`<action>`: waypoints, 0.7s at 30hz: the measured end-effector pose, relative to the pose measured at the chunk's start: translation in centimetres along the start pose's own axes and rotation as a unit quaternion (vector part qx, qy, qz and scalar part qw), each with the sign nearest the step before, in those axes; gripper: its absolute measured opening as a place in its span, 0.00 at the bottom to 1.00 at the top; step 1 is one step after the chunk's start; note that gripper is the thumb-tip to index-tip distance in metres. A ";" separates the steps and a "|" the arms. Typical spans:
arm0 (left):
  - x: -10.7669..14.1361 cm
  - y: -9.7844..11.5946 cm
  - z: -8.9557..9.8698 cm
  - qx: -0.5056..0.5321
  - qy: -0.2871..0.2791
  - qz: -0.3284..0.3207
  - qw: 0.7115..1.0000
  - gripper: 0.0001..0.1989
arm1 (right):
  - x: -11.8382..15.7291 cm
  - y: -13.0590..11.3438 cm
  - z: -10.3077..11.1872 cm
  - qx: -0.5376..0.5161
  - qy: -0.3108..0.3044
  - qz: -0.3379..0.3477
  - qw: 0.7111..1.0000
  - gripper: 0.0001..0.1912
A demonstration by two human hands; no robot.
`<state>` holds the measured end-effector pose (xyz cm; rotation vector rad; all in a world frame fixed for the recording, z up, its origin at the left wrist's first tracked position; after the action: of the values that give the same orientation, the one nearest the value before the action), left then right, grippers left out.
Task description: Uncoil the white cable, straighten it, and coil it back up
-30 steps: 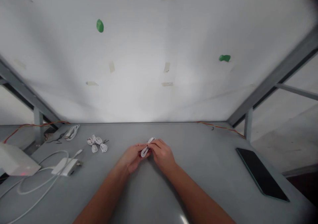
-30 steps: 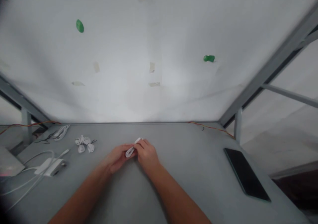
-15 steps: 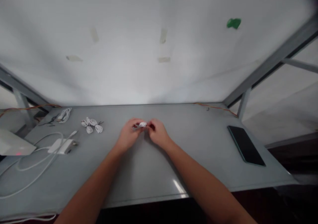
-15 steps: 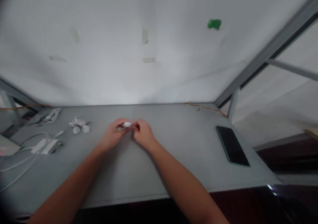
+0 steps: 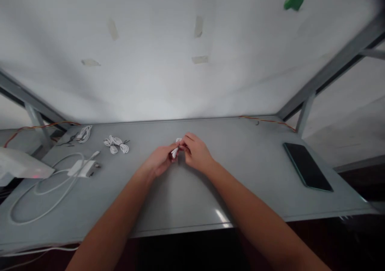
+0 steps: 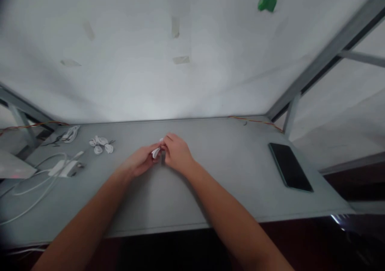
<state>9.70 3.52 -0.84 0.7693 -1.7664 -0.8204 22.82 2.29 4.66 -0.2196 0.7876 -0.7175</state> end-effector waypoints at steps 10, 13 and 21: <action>0.6 1.5 0.5 -0.232 0.138 -0.211 0.940 0.18 | 0.8 3.9 -1.8 -0.224 -0.015 -0.246 0.943 0.08; 1.2 2.2 0.3 -0.262 0.134 -0.264 0.918 0.15 | 1.6 4.9 -2.8 -0.397 -0.017 -0.337 0.854 0.09; 0.7 1.9 0.1 -0.282 0.089 -0.302 0.906 0.11 | 2.2 6.2 -3.5 -0.410 -0.003 -0.358 0.839 0.09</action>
<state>9.15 4.06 0.98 0.9606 -1.0281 -1.5353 24.51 5.71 -1.69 -1.3562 0.9790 -1.0355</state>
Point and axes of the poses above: each hand's wrist, its own x-axis away from the middle knuckle, its own z-axis out of the back of the hand, y = z × x, the point moved 6 cm from there along -x, towards the middle knuckle, and after that the axes turned 11 degrees about z, right-handed, at the moved point
